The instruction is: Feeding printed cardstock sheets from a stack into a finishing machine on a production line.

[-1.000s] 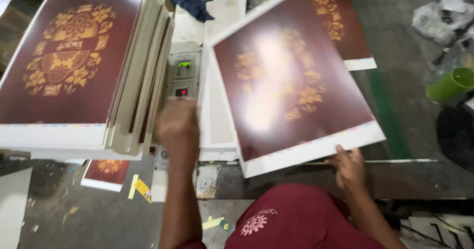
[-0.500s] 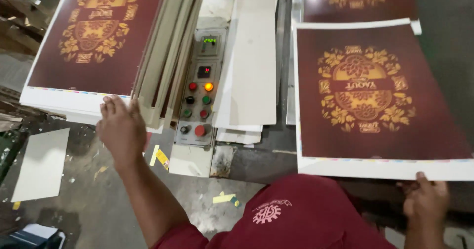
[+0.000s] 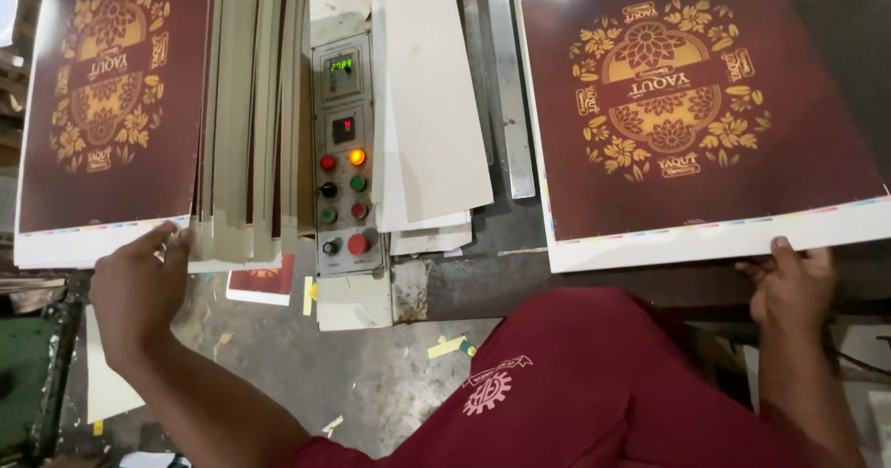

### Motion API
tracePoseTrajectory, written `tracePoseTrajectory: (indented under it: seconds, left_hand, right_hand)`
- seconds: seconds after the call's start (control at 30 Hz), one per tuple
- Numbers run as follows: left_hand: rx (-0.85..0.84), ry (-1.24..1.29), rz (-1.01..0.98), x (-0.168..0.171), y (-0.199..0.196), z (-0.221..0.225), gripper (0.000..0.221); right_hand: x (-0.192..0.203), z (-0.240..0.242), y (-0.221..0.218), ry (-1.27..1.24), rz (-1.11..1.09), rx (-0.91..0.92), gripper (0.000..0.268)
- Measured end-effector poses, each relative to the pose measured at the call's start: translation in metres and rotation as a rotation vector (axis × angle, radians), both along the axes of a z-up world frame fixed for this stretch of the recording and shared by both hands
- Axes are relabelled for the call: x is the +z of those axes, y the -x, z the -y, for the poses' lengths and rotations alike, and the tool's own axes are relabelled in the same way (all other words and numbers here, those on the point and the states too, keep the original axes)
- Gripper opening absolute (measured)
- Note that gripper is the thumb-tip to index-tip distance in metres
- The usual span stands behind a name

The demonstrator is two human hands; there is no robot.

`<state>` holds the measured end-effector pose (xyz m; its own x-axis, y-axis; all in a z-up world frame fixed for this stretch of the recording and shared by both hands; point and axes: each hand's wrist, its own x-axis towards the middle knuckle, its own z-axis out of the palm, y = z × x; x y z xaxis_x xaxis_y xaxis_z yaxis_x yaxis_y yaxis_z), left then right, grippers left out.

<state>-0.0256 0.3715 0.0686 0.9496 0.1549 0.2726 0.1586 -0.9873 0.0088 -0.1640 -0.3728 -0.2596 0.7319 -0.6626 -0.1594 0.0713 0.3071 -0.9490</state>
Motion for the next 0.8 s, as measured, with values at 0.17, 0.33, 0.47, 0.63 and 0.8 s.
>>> tracePoseTrajectory:
  seconds: [0.17, 0.33, 0.47, 0.63, 0.8]
  left_hand:
    - [0.058, -0.505, 0.163, -0.007, -0.006, -0.012, 0.030]
    - [0.081, -0.602, 0.358, 0.007, -0.007, -0.005, 0.036]
    - [0.019, -0.662, 0.502, 0.019, -0.003, 0.035, 0.030]
    - [-0.428, 0.112, 0.503, 0.002, 0.009, 0.107, 0.013]
    - [-0.658, 0.430, 0.486, -0.043, 0.003, 0.233, 0.019]
  right_hand:
    - [-0.005, 0.002, -0.047, -0.028, 0.018, 0.062, 0.037]
    - [-0.003, 0.017, -0.116, 0.007, -0.011, 0.103, 0.030]
    - [0.008, 0.019, -0.154, -0.083, -0.018, 0.201, 0.028]
    - [0.024, -0.008, -0.147, -0.077, -0.240, 0.208, 0.044]
    - [0.070, -0.093, -0.125, 0.098, -0.334, 0.433, 0.049]
